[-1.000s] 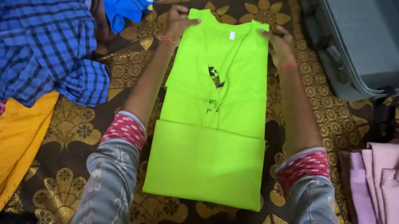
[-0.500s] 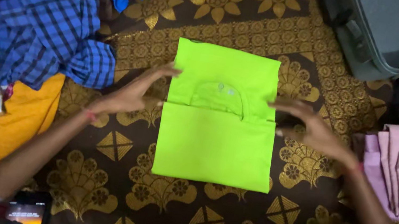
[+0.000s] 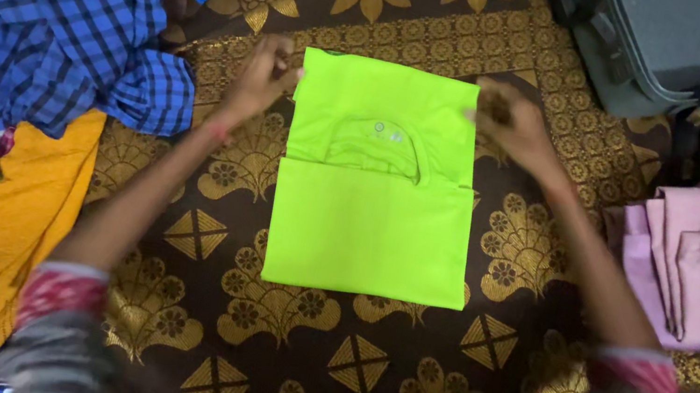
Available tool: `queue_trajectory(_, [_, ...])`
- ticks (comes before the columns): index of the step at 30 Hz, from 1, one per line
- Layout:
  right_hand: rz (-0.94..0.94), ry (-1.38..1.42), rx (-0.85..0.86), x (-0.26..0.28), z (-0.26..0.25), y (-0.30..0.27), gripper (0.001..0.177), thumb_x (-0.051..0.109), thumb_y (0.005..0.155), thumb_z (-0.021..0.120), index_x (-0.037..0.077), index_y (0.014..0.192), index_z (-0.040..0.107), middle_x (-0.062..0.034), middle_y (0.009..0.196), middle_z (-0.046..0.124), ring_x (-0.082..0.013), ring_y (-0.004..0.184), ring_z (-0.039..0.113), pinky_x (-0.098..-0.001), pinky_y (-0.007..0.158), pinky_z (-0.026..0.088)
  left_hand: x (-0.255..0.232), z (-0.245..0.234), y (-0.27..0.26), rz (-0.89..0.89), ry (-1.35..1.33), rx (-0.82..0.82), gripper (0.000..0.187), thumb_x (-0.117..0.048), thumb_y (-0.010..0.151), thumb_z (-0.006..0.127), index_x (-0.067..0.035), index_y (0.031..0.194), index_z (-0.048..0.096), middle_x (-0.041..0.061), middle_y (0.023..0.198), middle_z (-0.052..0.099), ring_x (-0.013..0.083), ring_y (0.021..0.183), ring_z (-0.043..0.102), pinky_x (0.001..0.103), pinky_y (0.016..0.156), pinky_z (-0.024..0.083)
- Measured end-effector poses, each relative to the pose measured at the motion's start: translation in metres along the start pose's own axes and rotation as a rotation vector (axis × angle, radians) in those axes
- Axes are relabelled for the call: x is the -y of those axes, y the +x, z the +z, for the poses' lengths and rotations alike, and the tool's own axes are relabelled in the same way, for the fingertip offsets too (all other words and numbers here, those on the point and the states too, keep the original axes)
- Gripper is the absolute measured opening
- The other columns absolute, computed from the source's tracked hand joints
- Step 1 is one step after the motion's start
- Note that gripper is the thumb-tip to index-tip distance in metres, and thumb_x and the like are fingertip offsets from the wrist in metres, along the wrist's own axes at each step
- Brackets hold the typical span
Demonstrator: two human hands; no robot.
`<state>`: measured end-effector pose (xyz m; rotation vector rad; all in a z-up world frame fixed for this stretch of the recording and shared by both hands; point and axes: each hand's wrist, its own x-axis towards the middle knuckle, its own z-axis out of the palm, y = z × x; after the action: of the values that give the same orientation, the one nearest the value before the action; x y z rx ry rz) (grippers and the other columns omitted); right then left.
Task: The person folds a neon green sleeveless shirt and a pink button-down shirt by hand on a bed before stacking them.
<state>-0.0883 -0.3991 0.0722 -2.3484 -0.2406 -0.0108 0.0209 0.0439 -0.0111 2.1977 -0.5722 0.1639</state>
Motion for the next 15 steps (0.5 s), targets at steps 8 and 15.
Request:
queue_trajectory(8, [-0.010,-0.027,0.178,-0.075,0.017,0.105,0.051,0.028,0.081,0.092,0.001,0.120,0.073,-0.0155,0.102,0.074,-0.0199,0.091,0.068,-0.0367,0.083,0.056,0.039,0.027,0.079,-0.177,-0.023,0.202,0.040,-0.025,0.077,0.095,-0.001,0.100,0.074,0.004,0.085,0.070,0.0165,0.077,0.068,0.032,0.067,0.052])
queue_trajectory(15, [-0.249,-0.214,-0.005,-0.085,0.028,0.130,0.021,0.018,0.088,0.085,0.003,0.103,0.079,-0.0118,0.091,0.077,-0.0171,0.072,0.070,-0.0371,0.067,0.056,0.032,0.038,0.091,-0.219,-0.038,-0.030,0.024,-0.022,0.086,0.086,-0.007,0.099,0.071,-0.001,0.082,0.070,0.0120,0.072,0.069,0.030,0.062,0.051])
